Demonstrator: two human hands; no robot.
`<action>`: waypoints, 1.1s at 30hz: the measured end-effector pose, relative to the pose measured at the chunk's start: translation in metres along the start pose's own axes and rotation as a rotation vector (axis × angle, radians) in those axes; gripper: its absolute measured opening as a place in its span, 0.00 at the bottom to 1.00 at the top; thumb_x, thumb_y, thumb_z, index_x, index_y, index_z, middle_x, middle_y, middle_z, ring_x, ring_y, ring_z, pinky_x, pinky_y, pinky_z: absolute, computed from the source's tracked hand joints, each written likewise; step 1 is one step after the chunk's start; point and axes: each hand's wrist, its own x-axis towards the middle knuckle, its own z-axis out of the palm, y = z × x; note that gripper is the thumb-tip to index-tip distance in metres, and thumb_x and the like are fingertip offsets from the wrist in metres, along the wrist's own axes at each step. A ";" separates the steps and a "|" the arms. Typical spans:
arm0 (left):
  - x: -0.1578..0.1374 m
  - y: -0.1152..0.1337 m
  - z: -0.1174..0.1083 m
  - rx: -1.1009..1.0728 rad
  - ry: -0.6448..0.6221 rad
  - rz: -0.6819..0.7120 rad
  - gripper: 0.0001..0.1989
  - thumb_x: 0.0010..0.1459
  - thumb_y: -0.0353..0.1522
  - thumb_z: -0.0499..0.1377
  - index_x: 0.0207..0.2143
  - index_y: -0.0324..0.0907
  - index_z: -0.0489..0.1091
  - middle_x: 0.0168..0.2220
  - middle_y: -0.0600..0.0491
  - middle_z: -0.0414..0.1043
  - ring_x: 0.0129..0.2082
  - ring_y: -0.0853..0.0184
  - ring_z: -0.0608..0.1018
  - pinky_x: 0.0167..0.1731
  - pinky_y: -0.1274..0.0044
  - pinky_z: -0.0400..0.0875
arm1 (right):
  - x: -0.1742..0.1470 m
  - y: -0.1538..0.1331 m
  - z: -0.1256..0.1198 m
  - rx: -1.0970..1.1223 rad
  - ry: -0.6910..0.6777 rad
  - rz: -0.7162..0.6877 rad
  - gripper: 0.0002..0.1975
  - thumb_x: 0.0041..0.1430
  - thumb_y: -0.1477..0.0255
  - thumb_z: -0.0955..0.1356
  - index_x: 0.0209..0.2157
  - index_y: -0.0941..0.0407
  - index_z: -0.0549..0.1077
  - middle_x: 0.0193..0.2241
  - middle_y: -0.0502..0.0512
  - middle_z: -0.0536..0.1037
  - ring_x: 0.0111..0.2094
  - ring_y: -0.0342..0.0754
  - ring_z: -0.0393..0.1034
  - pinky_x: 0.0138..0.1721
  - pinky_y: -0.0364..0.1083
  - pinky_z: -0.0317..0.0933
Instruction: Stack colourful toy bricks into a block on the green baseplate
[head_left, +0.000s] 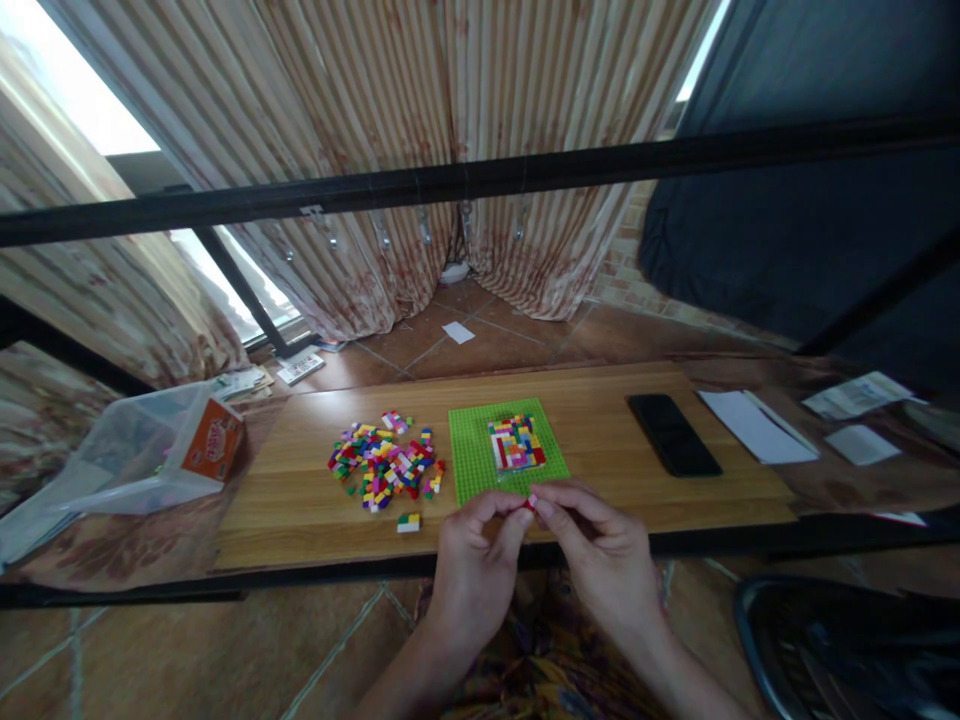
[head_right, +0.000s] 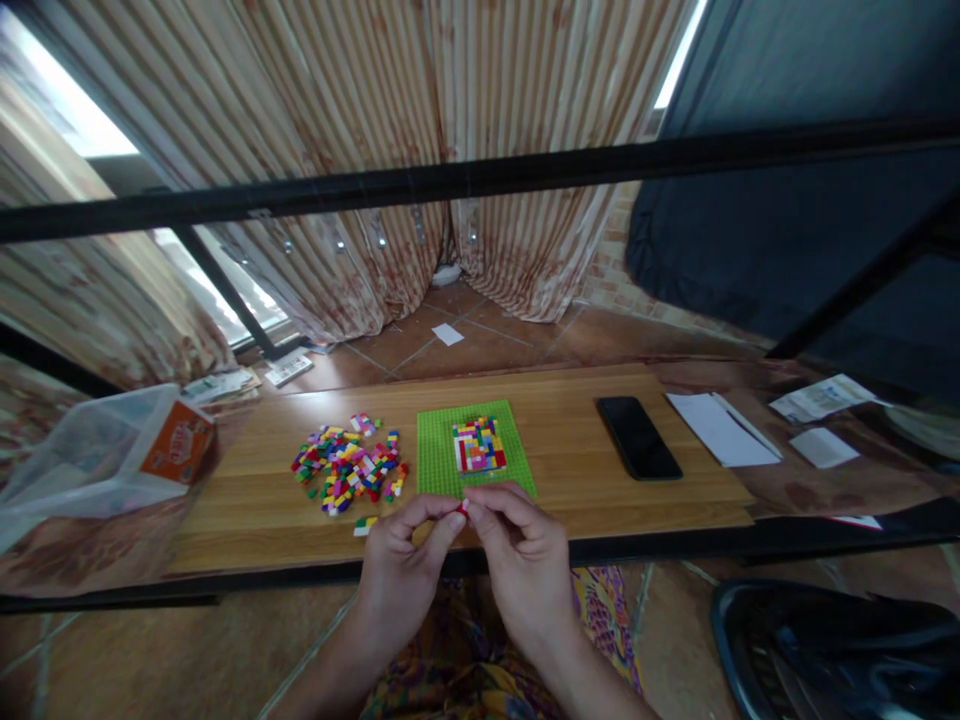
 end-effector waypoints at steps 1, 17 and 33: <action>-0.001 -0.001 0.001 0.009 0.015 -0.002 0.07 0.57 0.35 0.61 0.32 0.46 0.80 0.30 0.54 0.80 0.32 0.66 0.79 0.38 0.75 0.75 | -0.001 0.000 0.001 0.004 0.006 0.001 0.06 0.56 0.65 0.73 0.33 0.50 0.83 0.31 0.53 0.81 0.34 0.48 0.76 0.36 0.46 0.73; 0.010 -0.041 0.009 -0.016 0.000 -0.084 0.09 0.59 0.38 0.60 0.37 0.45 0.77 0.36 0.51 0.81 0.37 0.62 0.81 0.42 0.71 0.75 | 0.007 0.046 -0.004 -0.075 -0.049 0.033 0.09 0.58 0.62 0.71 0.35 0.51 0.82 0.33 0.55 0.82 0.36 0.50 0.77 0.39 0.48 0.72; -0.015 -0.081 0.012 0.046 -0.204 -0.271 0.08 0.57 0.36 0.59 0.34 0.45 0.77 0.30 0.52 0.78 0.33 0.62 0.79 0.35 0.75 0.71 | 0.120 0.098 -0.015 -0.502 -0.206 -0.270 0.13 0.65 0.69 0.63 0.36 0.53 0.79 0.36 0.55 0.81 0.40 0.50 0.75 0.45 0.49 0.66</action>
